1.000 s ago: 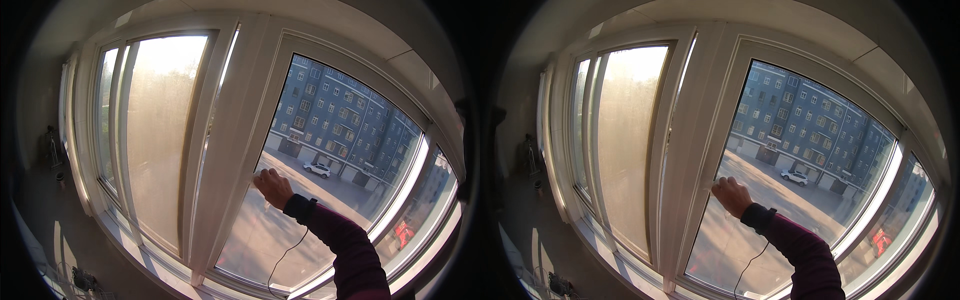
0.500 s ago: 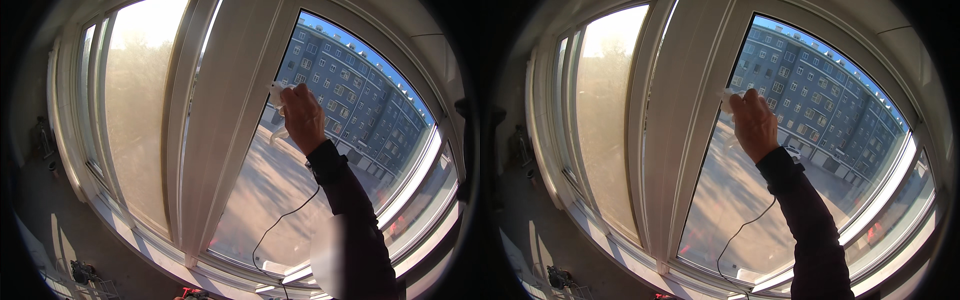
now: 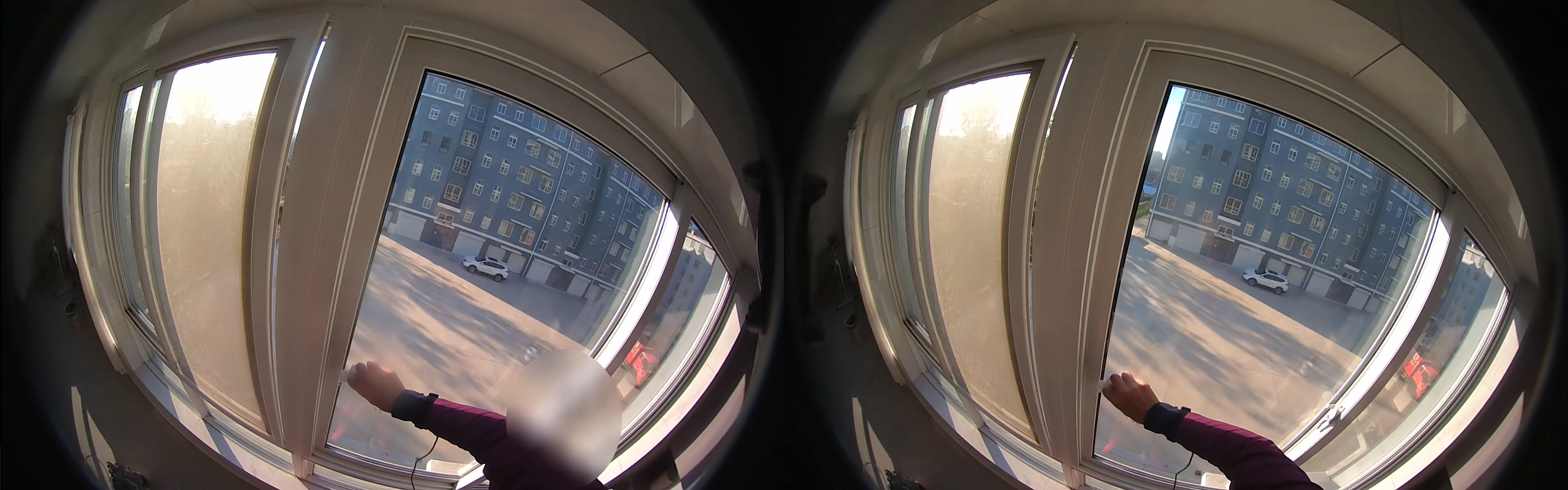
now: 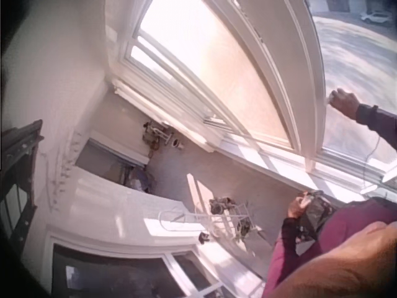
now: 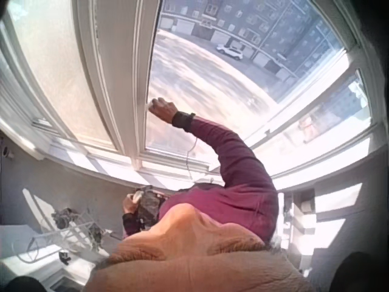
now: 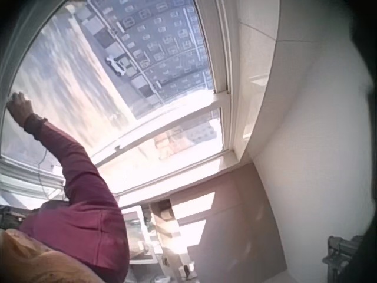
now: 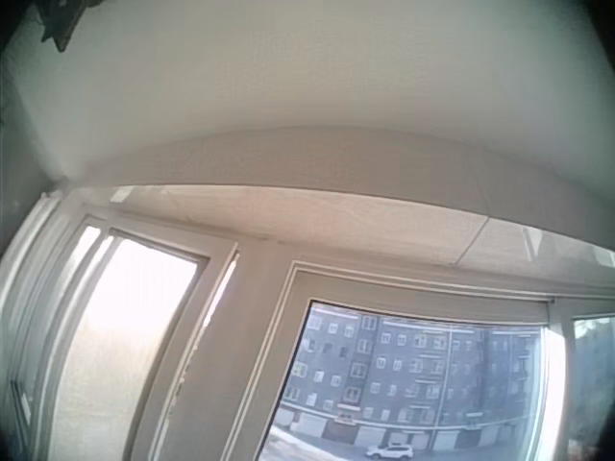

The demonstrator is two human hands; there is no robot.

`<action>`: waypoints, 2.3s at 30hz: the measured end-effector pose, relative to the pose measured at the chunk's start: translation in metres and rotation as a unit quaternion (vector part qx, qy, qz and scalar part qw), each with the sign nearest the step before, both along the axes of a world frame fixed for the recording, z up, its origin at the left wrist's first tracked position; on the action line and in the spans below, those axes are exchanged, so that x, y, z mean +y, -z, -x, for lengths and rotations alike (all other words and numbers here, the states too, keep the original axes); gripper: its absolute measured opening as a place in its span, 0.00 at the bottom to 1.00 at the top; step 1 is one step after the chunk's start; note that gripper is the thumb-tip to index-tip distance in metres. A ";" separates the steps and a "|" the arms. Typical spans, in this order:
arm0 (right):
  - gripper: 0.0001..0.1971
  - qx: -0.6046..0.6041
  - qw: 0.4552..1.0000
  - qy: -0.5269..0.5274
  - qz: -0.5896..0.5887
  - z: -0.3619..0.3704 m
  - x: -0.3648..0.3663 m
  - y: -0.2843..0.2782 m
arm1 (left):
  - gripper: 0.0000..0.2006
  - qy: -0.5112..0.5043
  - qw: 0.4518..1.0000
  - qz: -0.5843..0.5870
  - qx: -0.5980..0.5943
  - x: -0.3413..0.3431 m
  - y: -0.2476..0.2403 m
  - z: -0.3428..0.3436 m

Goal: The person wipes a large window with a white cloth, moving across the glass surface and along the frame. They then rinse the cloth at a sink and wring it out.

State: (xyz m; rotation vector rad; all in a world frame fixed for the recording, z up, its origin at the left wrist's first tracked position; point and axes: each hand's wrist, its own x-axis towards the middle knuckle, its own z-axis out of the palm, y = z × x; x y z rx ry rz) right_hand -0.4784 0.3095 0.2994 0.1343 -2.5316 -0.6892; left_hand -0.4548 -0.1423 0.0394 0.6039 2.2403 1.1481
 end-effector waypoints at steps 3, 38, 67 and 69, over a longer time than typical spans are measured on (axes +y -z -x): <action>0.05 0.079 0.996 -0.027 0.036 -0.029 0.018 -0.125 | 0.33 0.001 0.999 0.011 0.033 0.000 0.010 0.000; 0.12 0.133 0.986 0.031 -0.091 -0.112 0.041 -0.165 | 0.35 -0.011 0.995 0.007 0.099 -0.018 0.079 -0.014; 0.15 0.087 0.995 0.054 -0.020 -0.193 0.055 0.141 | 0.30 0.021 0.994 0.069 0.081 -0.009 0.032 -0.039; 0.14 0.126 0.985 0.100 -0.069 -0.208 0.063 0.050 | 0.30 0.023 0.992 0.078 0.098 -0.013 0.028 -0.043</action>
